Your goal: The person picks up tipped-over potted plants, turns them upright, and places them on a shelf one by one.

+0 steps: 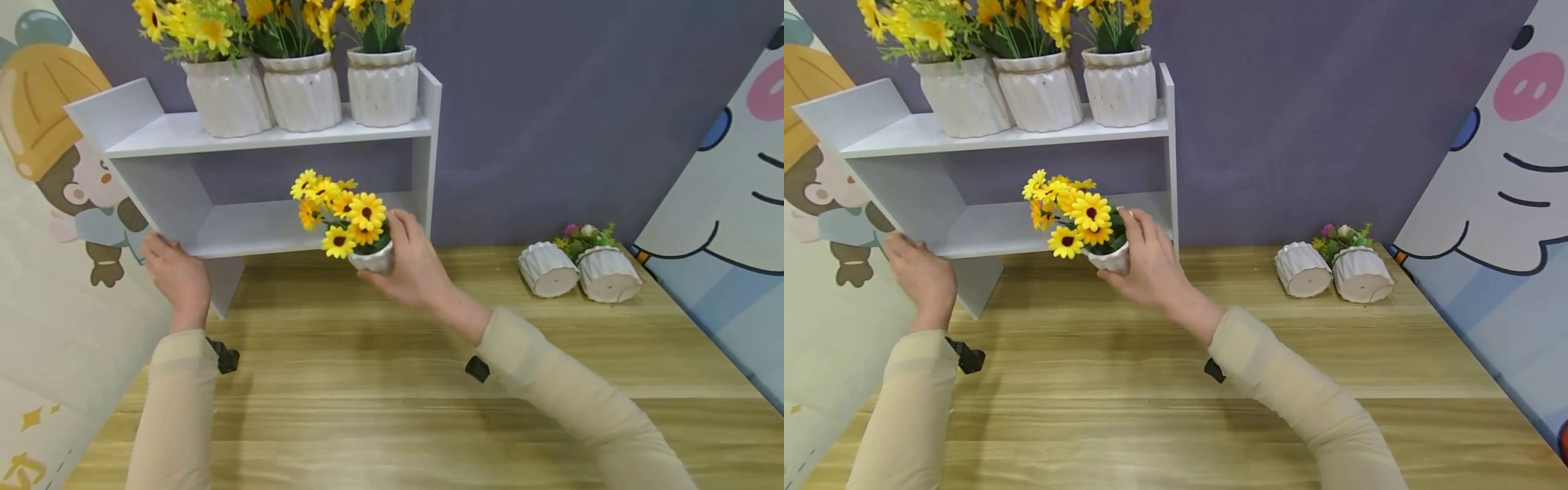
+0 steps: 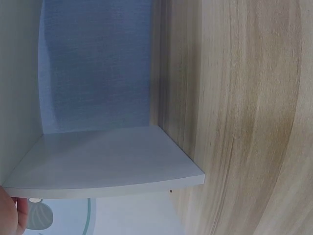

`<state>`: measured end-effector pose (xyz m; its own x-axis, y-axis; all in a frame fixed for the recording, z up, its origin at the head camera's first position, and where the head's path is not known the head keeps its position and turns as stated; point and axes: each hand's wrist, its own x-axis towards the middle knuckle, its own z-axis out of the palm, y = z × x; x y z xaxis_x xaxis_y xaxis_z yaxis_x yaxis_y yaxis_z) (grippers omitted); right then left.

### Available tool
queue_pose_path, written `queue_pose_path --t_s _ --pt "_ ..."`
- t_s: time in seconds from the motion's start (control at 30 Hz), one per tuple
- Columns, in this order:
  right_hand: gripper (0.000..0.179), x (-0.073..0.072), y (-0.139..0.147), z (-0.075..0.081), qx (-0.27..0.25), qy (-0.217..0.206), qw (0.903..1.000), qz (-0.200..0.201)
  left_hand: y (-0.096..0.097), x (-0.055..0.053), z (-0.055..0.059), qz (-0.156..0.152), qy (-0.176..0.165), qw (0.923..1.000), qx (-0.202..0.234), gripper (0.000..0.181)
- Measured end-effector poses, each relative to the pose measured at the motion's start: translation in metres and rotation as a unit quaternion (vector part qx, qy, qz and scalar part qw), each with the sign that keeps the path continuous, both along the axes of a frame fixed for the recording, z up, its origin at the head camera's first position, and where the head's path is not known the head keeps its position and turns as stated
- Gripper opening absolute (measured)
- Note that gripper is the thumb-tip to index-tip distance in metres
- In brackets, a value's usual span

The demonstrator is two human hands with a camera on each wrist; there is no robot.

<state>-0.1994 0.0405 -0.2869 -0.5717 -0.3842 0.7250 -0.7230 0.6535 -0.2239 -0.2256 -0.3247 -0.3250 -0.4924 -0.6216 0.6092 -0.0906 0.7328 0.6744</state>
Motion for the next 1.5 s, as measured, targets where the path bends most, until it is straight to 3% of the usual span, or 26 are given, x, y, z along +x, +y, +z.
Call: queue_pose_path --t_s 0.27,0.53,1.0,1.5 --pt "0.096 -0.016 -0.001 0.005 -0.012 0.037 0.9992 -0.007 0.0 -0.001 0.001 0.004 0.0 1.0 0.008 0.029" --pt "0.093 -0.028 -0.006 0.008 -0.029 0.014 0.9993 -0.017 0.0 0.0 0.001 -0.002 -0.012 0.9999 0.012 0.03" --pt "0.088 -0.051 -0.035 0.017 -0.06 -0.121 0.99 -0.043 0.001 -0.001 -0.001 0.004 -0.005 0.9999 0.009 0.03" --pt "0.099 -0.062 -0.075 0.018 -0.076 -0.203 0.9745 -0.059 0.0 -0.001 -0.003 0.007 0.007 0.9999 -0.005 0.029"
